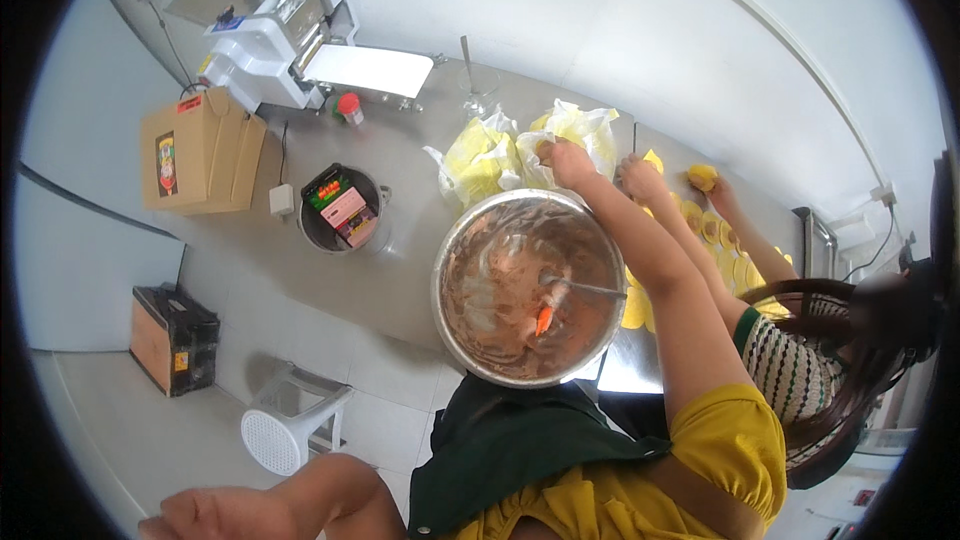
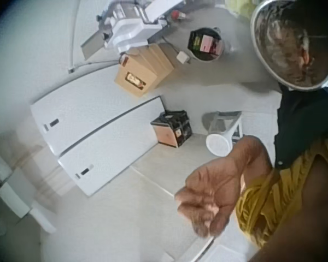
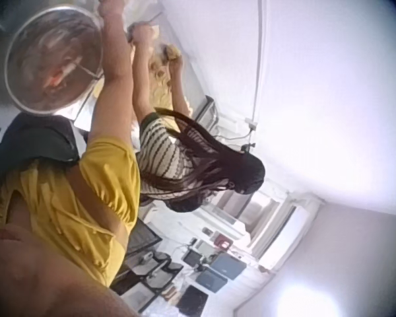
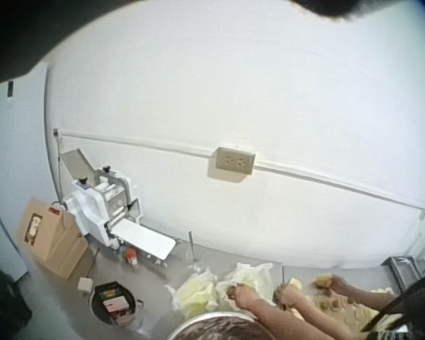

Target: The person scoops a meat mixture from a large metal bowl using an orange spatula and a spoon, then places it onto yellow tortillas arranged on a stainless steel table. The person folds the tortillas into tacos and places them on a tray. Another person assists by arranging the finished tacos.

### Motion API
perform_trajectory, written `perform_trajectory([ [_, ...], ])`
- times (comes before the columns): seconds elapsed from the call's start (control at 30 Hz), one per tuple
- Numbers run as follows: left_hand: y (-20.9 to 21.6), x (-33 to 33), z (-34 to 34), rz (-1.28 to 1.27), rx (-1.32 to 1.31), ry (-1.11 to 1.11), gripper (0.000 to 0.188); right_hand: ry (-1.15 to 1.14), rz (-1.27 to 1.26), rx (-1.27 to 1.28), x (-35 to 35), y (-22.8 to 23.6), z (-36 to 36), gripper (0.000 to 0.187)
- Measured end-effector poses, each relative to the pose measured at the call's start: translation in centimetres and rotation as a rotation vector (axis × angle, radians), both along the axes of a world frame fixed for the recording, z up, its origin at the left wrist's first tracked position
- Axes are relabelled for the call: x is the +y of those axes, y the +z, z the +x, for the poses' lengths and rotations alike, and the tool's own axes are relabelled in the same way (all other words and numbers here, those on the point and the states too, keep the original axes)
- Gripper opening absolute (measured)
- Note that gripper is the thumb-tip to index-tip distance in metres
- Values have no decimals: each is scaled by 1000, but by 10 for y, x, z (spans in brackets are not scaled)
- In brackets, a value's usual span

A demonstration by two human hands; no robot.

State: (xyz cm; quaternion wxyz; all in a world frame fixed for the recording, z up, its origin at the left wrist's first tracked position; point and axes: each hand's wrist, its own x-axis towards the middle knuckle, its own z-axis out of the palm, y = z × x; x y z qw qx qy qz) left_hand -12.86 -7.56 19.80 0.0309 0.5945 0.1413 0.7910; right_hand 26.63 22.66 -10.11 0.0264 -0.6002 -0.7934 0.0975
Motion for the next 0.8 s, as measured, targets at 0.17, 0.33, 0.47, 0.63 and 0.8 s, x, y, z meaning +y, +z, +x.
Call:
perform_trajectory([
  [0.17, -37, 7, -21, -160, 139, -137, 44, 107, 243, 143, 11, -35, 23, 16],
  [0.33, -65, 20, 29, -386, -446, -7, 23, -205, -68, 416, 17, -1, 25, 19],
  [0.47, -96, 50, 49, -678, -7, -357, 25, -503, -118, 1084, -11, 35, 53, 23],
  [0.63, -112, 74, 167, -969, 273, -593, 30, -669, -161, 1967, -134, 138, 39, 15],
  [0.8, -150, 71, 282, -959, 466, -844, 39, -696, -81, 2046, -265, 148, 60, 23],
])
